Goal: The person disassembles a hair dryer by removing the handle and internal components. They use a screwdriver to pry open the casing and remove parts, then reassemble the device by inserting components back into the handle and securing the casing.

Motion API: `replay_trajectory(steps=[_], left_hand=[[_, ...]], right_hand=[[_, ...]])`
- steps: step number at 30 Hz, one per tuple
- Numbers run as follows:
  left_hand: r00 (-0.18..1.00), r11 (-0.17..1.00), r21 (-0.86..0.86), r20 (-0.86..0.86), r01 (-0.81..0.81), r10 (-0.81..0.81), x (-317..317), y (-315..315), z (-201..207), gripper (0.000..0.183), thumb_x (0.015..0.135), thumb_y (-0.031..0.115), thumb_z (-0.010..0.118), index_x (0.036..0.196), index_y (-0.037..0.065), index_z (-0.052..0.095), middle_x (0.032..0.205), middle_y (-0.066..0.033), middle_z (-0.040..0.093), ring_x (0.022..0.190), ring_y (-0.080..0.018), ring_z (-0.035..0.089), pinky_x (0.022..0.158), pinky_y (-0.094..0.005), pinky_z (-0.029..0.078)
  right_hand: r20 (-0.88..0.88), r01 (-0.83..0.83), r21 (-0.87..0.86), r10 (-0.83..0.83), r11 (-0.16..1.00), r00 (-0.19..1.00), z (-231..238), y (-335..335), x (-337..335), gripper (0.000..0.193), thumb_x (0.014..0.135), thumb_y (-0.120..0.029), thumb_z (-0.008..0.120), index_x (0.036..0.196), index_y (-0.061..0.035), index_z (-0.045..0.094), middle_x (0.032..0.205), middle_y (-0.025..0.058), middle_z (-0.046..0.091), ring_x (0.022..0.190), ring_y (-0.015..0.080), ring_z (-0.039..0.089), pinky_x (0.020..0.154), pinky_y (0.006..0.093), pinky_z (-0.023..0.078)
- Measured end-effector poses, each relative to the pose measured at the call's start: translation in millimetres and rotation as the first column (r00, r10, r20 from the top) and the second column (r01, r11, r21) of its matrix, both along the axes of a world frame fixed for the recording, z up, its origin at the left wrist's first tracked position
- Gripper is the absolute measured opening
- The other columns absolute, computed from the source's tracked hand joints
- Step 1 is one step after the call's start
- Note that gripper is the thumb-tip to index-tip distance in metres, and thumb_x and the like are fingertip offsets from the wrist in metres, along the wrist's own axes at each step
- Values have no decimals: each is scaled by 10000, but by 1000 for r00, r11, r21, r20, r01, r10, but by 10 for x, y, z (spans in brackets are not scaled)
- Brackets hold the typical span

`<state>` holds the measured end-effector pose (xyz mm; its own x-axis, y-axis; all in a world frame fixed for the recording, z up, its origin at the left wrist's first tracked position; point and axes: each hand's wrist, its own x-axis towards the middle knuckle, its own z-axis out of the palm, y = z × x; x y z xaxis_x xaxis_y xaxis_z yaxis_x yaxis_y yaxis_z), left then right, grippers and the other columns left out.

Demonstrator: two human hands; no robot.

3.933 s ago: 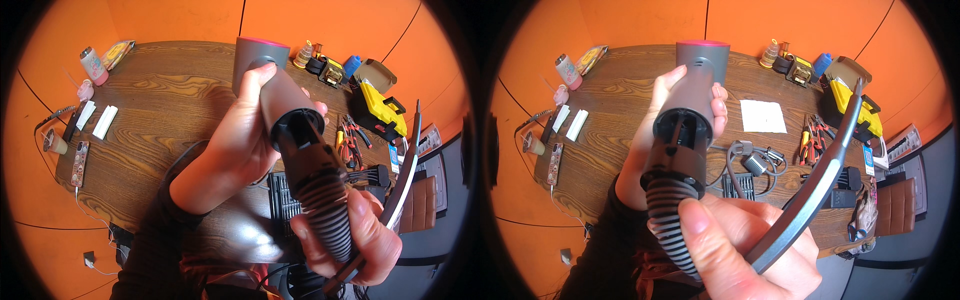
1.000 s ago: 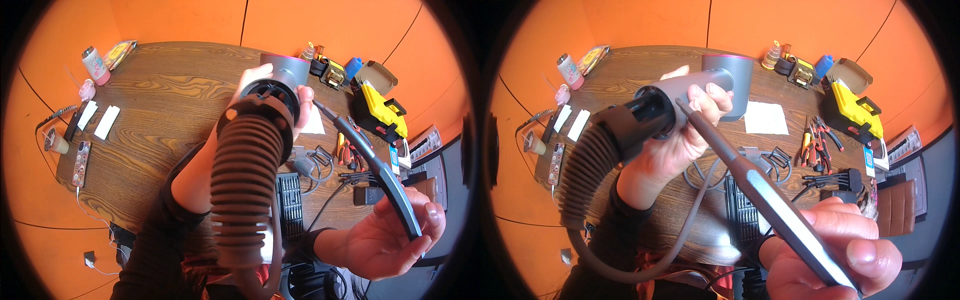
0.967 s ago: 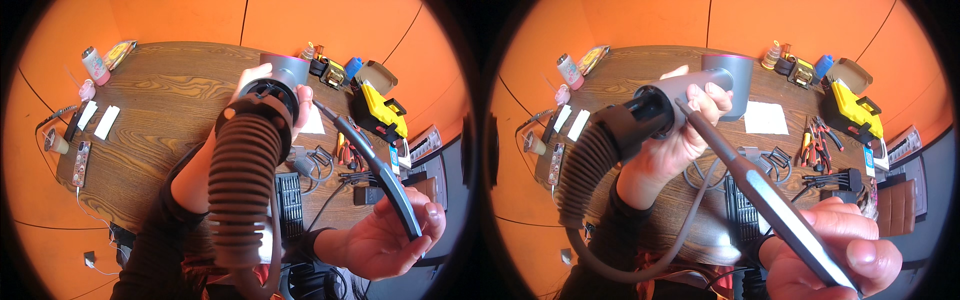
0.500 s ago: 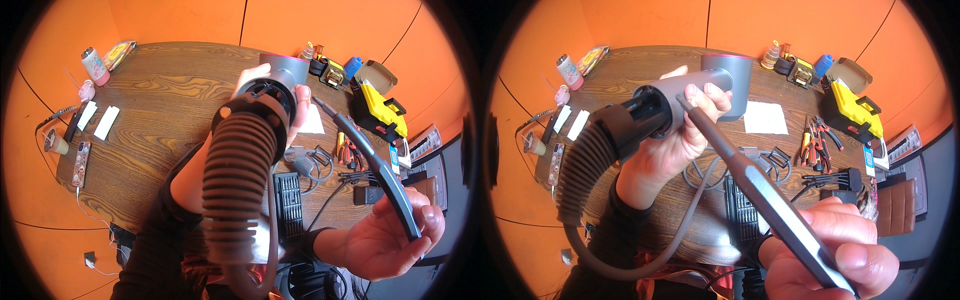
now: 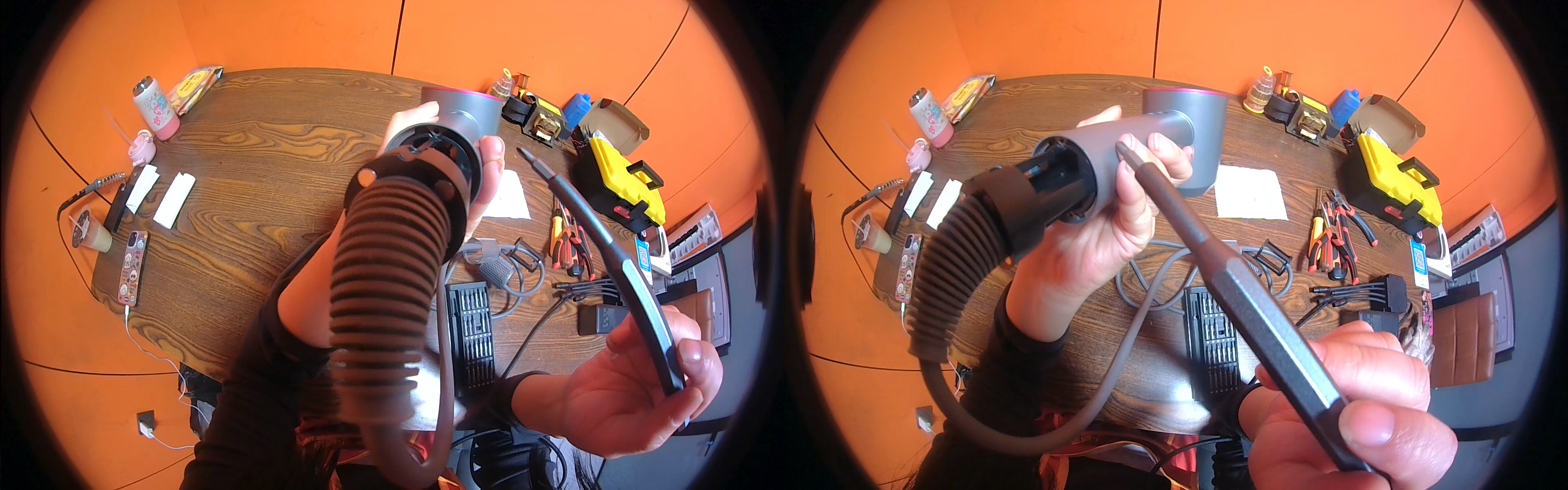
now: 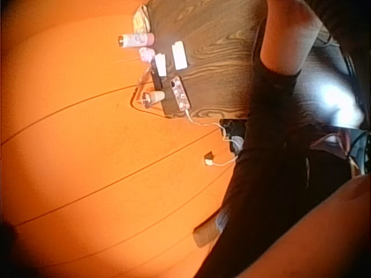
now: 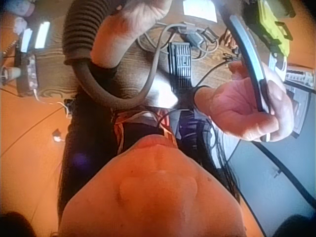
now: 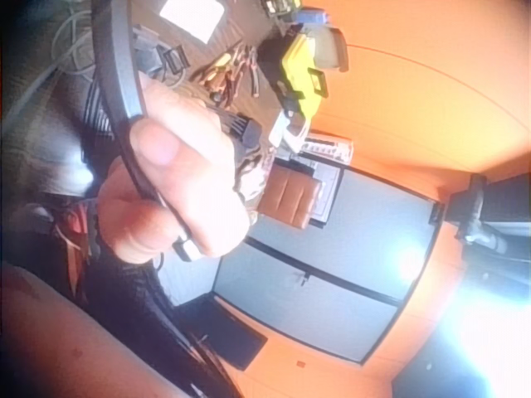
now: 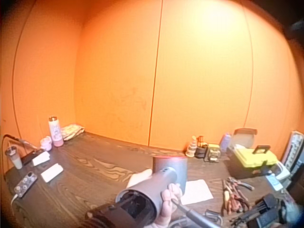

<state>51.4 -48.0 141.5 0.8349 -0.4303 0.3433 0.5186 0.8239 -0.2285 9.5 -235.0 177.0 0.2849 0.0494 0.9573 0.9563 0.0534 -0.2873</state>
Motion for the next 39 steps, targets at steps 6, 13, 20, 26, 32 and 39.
replay_trajectory(steps=[6,13,20,26,32,39], left_hand=[[992,965,231,49,-122,114,-38,16,61,479,819,440,500,966,-10,431,927,-140,518,827,-255,560,729,-359,497],[741,489,653,168,-578,650,-113,-71,191,437,875,433,396,946,5,448,790,-101,511,626,-199,560,490,-335,518],[659,393,641,240,-659,712,-153,-56,232,397,865,408,431,919,17,463,788,-94,510,656,-208,554,535,-323,512],[664,358,692,233,-626,711,-171,-61,271,404,856,419,451,929,23,469,798,-90,510,686,-208,557,560,-329,524],[676,376,688,226,-621,702,-193,-70,237,389,852,404,475,946,28,443,818,-90,513,719,-211,574,606,-329,542],[667,384,680,209,-625,715,-177,-67,219,372,851,377,475,917,12,451,790,-109,543,722,-268,614,655,-364,537]], right_hand=[[-30,-27,136,32,990,999,-26,13,-20,293,913,-210,328,979,38,467,752,193,515,622,208,496,536,237,438],[27,107,373,-127,922,992,-24,52,-45,298,904,-211,374,885,43,529,757,180,521,614,197,509,475,240,452],[-35,45,284,-36,958,999,8,109,-93,263,902,-179,371,829,33,508,671,137,500,578,176,523,651,307,499],[-88,105,259,-84,960,993,-33,166,-83,215,901,-161,359,870,24,465,650,118,472,578,150,486,682,319,478],[-67,187,131,-179,974,982,-88,151,-73,224,908,-216,402,960,-2,447,642,90,442,571,128,425,620,301,416],[286,318,-62,-288,946,914,-139,26,67,701,734,-476,637,1136,47,398,830,128,446,598,140,443,524,263,376]])
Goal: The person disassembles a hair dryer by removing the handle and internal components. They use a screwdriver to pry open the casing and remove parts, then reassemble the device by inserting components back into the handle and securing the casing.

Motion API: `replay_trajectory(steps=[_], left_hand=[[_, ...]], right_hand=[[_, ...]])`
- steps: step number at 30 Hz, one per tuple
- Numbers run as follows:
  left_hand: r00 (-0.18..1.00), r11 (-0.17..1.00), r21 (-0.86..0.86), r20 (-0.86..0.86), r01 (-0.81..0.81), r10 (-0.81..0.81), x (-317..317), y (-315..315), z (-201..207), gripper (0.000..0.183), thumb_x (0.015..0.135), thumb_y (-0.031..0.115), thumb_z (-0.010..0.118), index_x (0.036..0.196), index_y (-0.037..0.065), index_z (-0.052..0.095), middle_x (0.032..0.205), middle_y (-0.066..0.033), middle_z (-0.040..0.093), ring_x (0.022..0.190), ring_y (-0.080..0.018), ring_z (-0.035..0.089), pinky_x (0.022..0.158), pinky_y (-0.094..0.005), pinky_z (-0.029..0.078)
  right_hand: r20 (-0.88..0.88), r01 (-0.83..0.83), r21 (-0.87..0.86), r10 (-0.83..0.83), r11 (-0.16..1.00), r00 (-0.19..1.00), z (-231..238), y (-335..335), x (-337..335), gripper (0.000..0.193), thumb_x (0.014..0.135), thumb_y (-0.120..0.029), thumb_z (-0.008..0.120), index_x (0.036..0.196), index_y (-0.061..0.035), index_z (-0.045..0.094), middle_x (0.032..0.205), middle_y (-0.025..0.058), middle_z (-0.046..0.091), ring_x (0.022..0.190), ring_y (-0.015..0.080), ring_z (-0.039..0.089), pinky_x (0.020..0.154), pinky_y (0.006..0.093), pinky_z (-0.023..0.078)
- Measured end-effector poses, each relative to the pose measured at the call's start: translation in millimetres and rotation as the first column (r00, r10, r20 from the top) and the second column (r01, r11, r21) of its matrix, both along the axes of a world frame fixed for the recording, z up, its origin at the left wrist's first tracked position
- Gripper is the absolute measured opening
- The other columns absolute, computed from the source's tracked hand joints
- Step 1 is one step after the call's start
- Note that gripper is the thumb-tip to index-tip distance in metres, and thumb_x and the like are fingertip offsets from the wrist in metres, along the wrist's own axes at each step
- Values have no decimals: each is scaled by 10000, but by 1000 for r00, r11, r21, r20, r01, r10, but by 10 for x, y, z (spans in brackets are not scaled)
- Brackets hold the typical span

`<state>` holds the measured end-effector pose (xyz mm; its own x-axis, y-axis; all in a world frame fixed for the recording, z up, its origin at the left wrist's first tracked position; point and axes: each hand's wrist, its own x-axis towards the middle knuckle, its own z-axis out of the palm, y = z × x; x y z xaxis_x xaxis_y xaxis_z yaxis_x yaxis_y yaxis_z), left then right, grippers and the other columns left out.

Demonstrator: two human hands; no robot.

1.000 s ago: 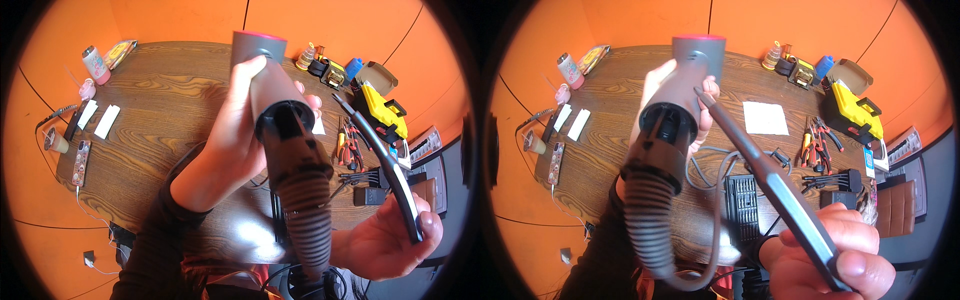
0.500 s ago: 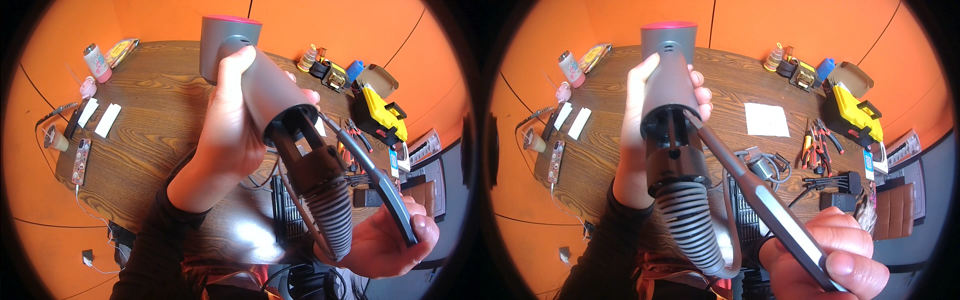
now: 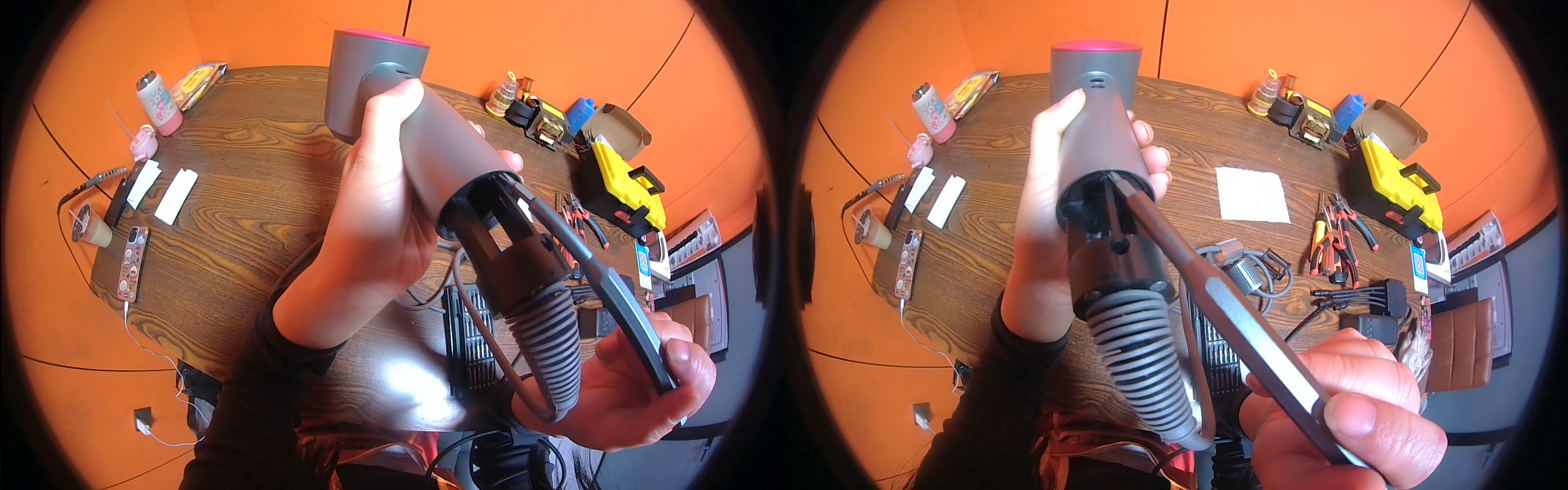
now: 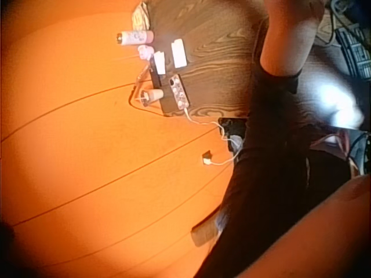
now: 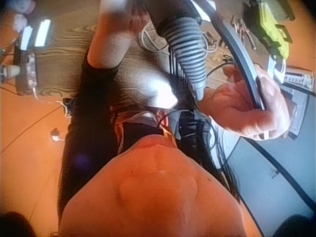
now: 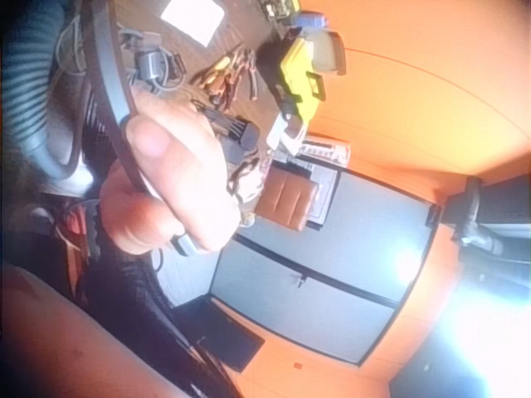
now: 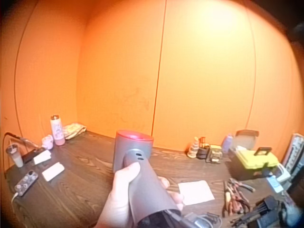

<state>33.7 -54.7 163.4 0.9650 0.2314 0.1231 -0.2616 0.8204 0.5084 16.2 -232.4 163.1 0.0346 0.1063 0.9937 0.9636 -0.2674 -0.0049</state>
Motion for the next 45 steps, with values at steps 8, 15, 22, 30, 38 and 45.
replay_trajectory(steps=[8,15,22,30,38,45], left_hand=[[999,999,50,-31,-19,21,-31,-21,8,393,839,408,496,940,31,452,826,-84,525,736,-201,578,647,-317,527],[998,998,16,12,-67,67,0,-5,-5,357,868,347,453,910,-7,454,780,-125,555,744,-268,621,721,-365,525],[997,997,23,-2,-72,72,14,-13,-31,355,865,341,463,919,-10,454,785,-120,552,755,-258,620,732,-366,526],[998,999,-22,40,50,-49,53,36,-80,382,867,363,460,934,-13,455,805,-132,558,787,-272,616,763,-378,514],[830,752,-351,217,558,-515,124,155,-162,423,893,405,409,916,-11,481,886,-185,570,880,-276,571,834,-405,469],[919,874,-300,24,382,-394,53,46,-109,386,877,387,448,904,2,456,814,-141,539,838,-273,569,783,-421,484]], right_hand=[[250,321,-193,-270,927,930,57,-161,56,928,717,-579,596,1264,107,292,884,169,460,539,142,426,453,230,347],[-331,88,142,-37,986,943,97,38,-127,379,890,-270,407,1038,77,445,626,124,502,424,112,383,447,185,346],[-395,-180,124,215,976,893,185,50,-115,179,861,-129,391,947,23,427,754,154,514,517,137,448,465,191,361],[-315,-143,416,290,898,904,156,-5,-87,203,759,-178,411,872,-11,434,620,101,402,566,150,339,575,278,298],[-250,-204,395,318,896,914,159,-45,-78,237,788,-159,366,924,18,447,578,85,375,561,136,306,572,298,253],[-235,-234,389,342,891,910,155,-52,-77,238,793,-164,367,927,18,441,567,93,377,560,136,312,568,300,251]])
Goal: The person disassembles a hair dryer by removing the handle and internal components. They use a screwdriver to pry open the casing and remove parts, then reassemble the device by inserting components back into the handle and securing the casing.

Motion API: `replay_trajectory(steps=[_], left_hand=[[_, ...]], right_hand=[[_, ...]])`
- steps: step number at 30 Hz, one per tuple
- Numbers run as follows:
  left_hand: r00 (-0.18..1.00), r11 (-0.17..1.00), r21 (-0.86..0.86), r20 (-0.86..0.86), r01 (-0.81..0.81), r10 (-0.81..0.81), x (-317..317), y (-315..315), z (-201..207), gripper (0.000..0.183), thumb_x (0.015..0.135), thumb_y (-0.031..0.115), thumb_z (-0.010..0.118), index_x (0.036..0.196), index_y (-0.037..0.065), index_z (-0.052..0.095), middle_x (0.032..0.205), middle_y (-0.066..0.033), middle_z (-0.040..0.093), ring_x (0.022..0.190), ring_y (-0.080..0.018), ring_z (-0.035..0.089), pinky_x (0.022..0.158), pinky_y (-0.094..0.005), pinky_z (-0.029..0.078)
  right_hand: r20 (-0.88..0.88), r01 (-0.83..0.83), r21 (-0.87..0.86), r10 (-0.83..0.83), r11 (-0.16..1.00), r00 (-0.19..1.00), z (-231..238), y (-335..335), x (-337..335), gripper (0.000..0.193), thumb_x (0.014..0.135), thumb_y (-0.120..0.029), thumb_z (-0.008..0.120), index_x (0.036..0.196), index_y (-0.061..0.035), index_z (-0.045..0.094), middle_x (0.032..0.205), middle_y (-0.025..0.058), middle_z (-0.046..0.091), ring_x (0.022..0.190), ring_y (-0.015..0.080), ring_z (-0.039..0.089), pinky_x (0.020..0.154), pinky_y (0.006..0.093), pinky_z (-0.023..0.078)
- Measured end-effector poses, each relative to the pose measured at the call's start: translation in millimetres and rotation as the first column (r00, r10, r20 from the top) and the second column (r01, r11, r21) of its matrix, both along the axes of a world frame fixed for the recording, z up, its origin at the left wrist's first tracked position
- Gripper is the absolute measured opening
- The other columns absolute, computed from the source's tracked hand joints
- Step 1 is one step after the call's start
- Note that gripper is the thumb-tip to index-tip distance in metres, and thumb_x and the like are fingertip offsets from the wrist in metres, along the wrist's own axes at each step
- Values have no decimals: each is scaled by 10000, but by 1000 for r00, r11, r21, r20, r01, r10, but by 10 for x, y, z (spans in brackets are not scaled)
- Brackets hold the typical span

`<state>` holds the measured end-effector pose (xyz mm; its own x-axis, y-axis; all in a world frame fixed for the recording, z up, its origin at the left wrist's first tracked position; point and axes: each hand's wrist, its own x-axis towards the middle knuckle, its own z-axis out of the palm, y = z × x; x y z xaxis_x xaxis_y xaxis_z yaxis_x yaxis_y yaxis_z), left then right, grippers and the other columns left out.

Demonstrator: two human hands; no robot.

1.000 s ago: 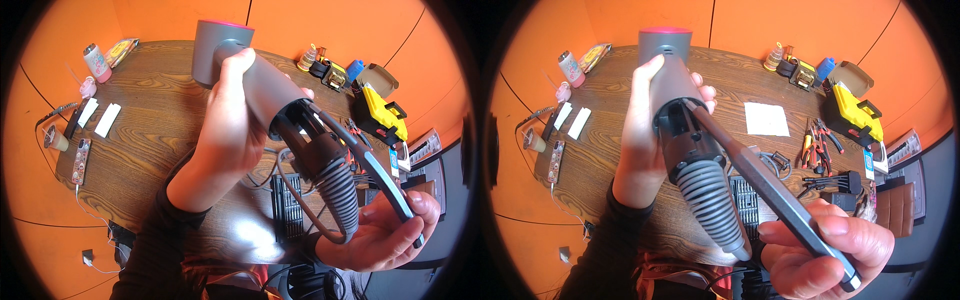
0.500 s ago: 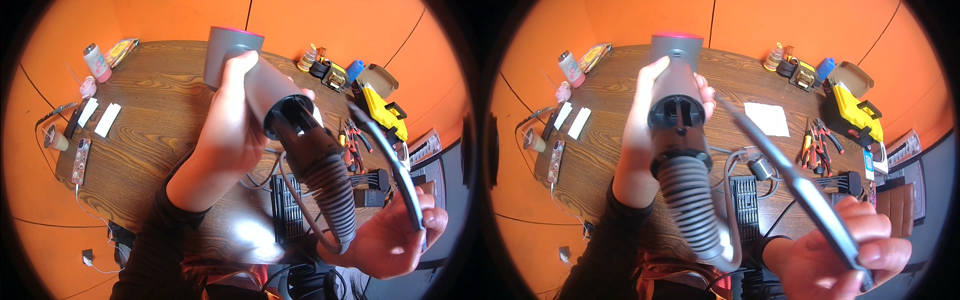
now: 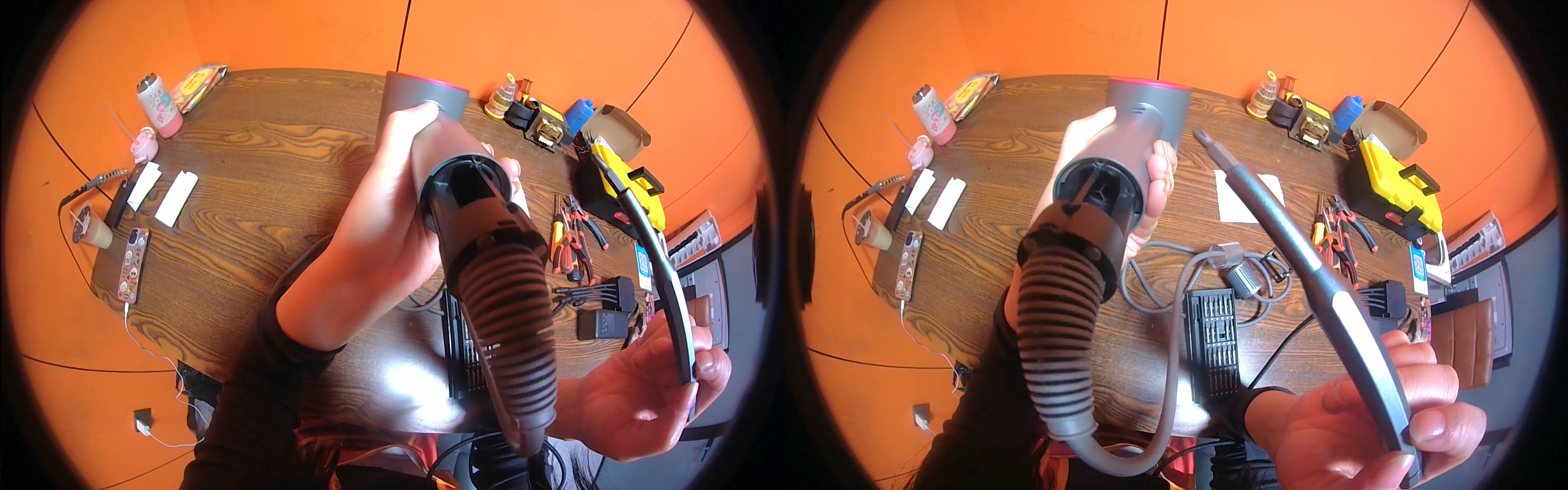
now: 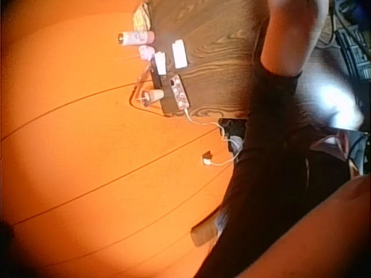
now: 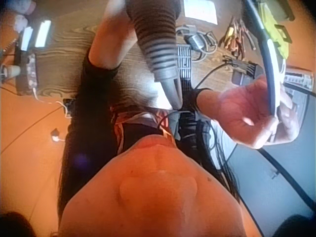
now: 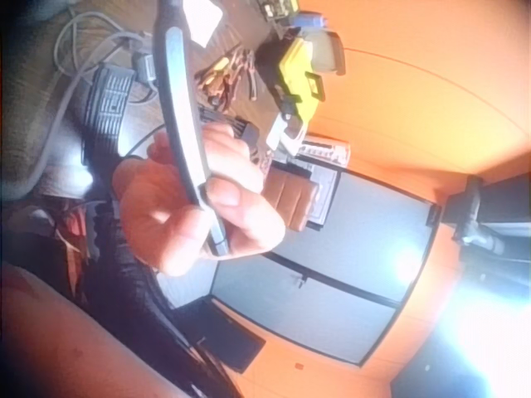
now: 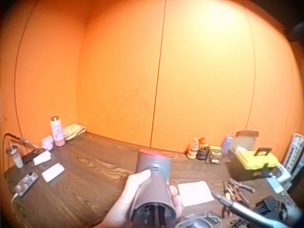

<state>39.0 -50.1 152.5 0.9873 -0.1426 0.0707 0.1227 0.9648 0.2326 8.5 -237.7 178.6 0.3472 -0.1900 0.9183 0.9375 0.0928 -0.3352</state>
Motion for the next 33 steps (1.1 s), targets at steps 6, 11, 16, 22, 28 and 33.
replay_trajectory(steps=[6,11,16,22,28,33], left_hand=[[996,998,28,-67,-64,66,-34,-13,63,395,866,387,462,925,-3,433,798,-130,534,829,-272,581,778,-420,488],[996,990,113,0,-86,87,-41,7,45,403,866,391,458,932,-6,434,792,-132,543,826,-279,590,779,-410,490],[1000,998,56,17,-9,8,-28,42,34,405,869,388,451,933,-12,435,786,-132,545,822,-279,593,780,-402,491],[1000,998,66,-14,-23,24,-35,46,38,406,870,387,444,934,-14,441,787,-133,551,817,-278,595,780,-397,491],[985,984,119,-97,-132,144,-57,-22,96,404,867,392,449,916,-9,458,785,-127,555,819,-272,594,782,-399,488],[999,1000,6,-36,21,-21,-43,47,69,408,866,405,449,900,-1,475,840,-143,554,844,-264,573,789,-390,484]], right_hand=[[-69,67,107,-60,992,996,-21,12,-53,235,788,-136,384,945,30,438,675,155,453,632,199,439,705,352,373],[-26,-124,-8,124,992,992,-10,-17,-51,231,786,-123,390,952,29,444,736,180,481,698,235,477,745,368,397],[-31,-65,28,66,998,997,-29,7,-55,230,785,-128,403,949,25,451,733,171,482,691,222,462,739,348,387],[-36,-94,-3,94,996,995,-12,15,-59,228,783,-132,415,944,24,456,721,161,481,674,209,443,713,327,373],[-35,-67,10,67,998,997,-11,48,-57,211,785,-131,413,930,18,447,689,150,470,652,193,416,674,316,351],[-29,7,11,-6,1000,1000,-6,47,-43,191,794,-138,407,916,7,436,639,137,448,617,169,365,621,307,308]])
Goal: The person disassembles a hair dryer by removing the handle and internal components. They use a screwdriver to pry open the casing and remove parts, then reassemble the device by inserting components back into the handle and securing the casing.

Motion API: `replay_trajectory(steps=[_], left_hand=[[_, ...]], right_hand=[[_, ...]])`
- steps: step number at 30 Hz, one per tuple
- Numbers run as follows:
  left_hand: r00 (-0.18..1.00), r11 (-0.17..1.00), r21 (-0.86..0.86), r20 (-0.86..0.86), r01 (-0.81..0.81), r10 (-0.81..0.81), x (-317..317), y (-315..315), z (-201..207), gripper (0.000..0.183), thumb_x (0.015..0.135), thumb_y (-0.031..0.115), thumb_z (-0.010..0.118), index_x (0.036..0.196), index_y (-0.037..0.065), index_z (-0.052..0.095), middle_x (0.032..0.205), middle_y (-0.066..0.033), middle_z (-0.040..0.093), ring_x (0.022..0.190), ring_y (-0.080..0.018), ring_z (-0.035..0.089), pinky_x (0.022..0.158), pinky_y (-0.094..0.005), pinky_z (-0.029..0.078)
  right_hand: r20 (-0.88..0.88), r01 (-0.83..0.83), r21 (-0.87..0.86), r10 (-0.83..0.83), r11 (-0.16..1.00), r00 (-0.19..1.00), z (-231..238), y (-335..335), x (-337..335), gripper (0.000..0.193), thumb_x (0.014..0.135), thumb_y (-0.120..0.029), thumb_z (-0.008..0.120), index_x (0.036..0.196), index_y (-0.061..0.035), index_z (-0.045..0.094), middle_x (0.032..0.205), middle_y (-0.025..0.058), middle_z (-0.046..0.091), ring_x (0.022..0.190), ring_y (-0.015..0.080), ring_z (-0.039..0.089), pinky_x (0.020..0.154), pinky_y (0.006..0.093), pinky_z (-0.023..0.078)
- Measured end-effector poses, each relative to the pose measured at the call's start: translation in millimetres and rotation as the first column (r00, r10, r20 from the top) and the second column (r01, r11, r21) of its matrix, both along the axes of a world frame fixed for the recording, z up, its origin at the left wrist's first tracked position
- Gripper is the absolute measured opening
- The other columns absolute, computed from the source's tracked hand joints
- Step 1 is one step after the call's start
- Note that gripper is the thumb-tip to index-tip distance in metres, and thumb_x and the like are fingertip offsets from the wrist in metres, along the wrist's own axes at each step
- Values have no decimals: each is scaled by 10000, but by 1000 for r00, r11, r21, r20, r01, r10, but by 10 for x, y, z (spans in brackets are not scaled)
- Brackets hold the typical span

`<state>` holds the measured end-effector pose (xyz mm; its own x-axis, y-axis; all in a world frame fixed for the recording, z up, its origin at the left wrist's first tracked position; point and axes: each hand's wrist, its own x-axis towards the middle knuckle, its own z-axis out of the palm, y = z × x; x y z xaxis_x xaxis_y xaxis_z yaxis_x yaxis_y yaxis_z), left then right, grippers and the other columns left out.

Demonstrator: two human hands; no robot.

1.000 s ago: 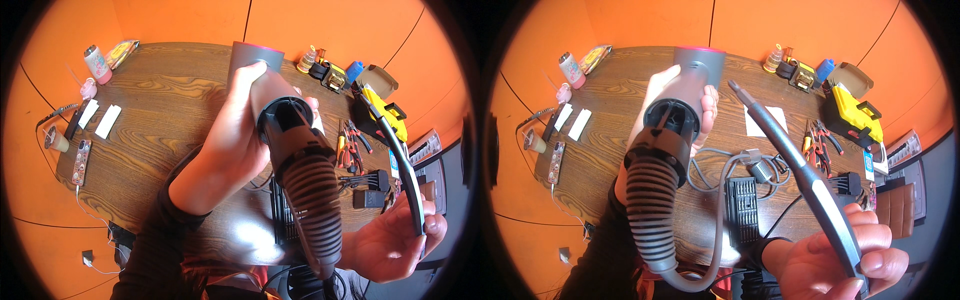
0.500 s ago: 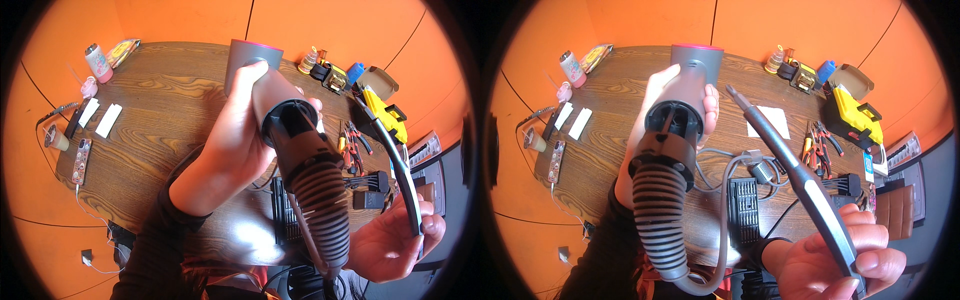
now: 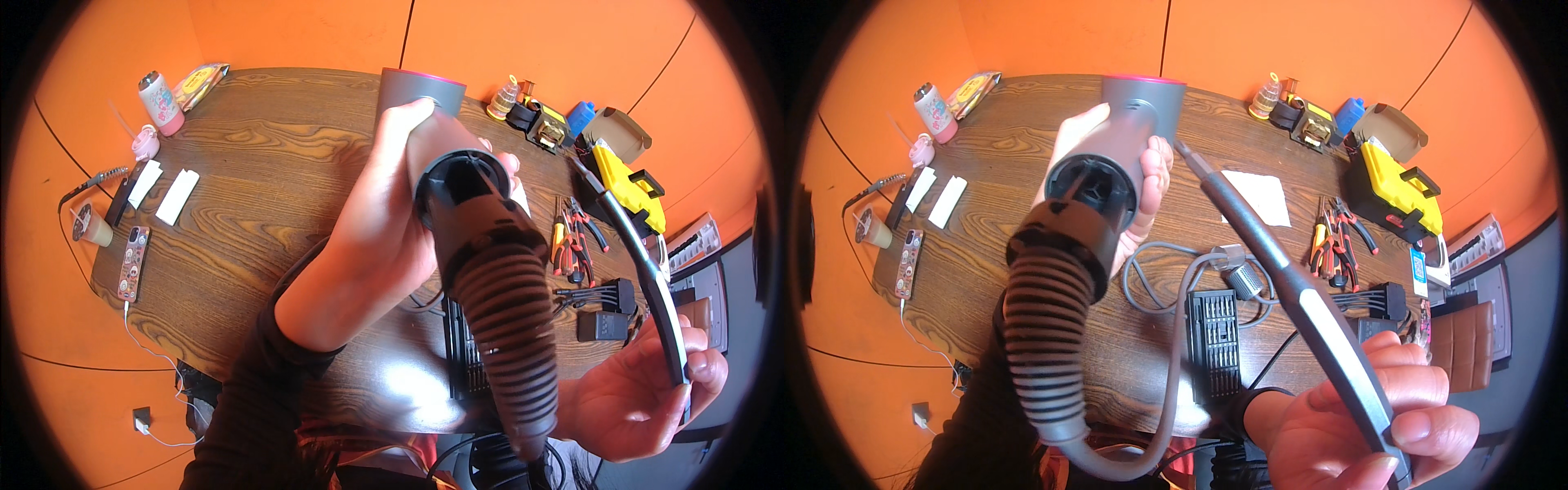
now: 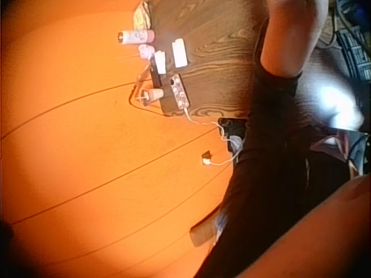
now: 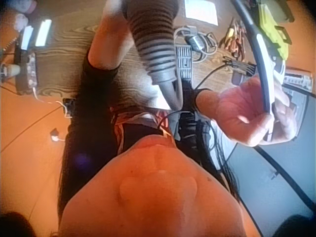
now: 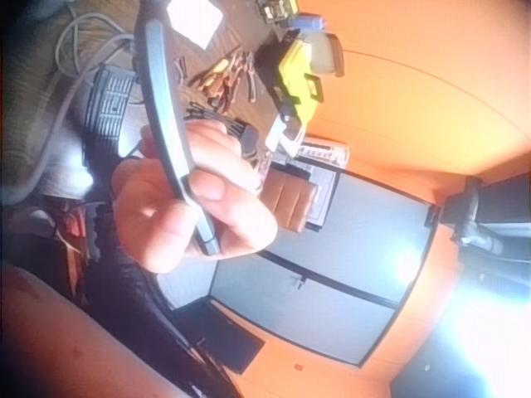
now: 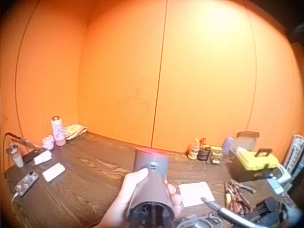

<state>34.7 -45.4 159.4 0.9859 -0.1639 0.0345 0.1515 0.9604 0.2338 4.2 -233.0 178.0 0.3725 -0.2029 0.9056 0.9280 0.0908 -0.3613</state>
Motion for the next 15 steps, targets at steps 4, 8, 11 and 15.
replay_trajectory(steps=[4,8,11,15], left_hand=[[986,953,-260,89,156,-137,25,39,-87,381,869,401,453,938,26,468,852,-157,543,851,-253,558,741,-376,495],[984,943,-292,121,162,-132,47,46,-138,371,880,363,436,976,5,434,926,-161,520,848,-255,549,659,-360,522],[938,919,-269,275,287,-212,106,58,-130,422,891,273,490,1007,-104,342,912,-107,442,871,-197,587,771,-306,553],[932,848,-395,225,353,-283,74,43,-143,401,893,258,490,995,-105,353,889,-99,455,873,-194,587,769,-313,554]], right_hand=[[13,-56,-131,58,990,998,14,-25,10,195,803,-159,402,916,-4,436,612,133,437,600,155,341,590,294,280],[2,8,-108,-7,994,1000,6,-21,4,199,807,-171,400,916,-8,434,604,133,435,587,146,334,577,287,271],[-3,12,-116,-12,993,1000,4,-17,-4,200,809,-174,400,916,-8,433,607,134,436,584,143,336,577,286,272],[-12,34,-116,-35,993,999,3,-22,-10,204,811,-180,404,917,-8,432,613,134,437,583,142,337,575,287,270]])
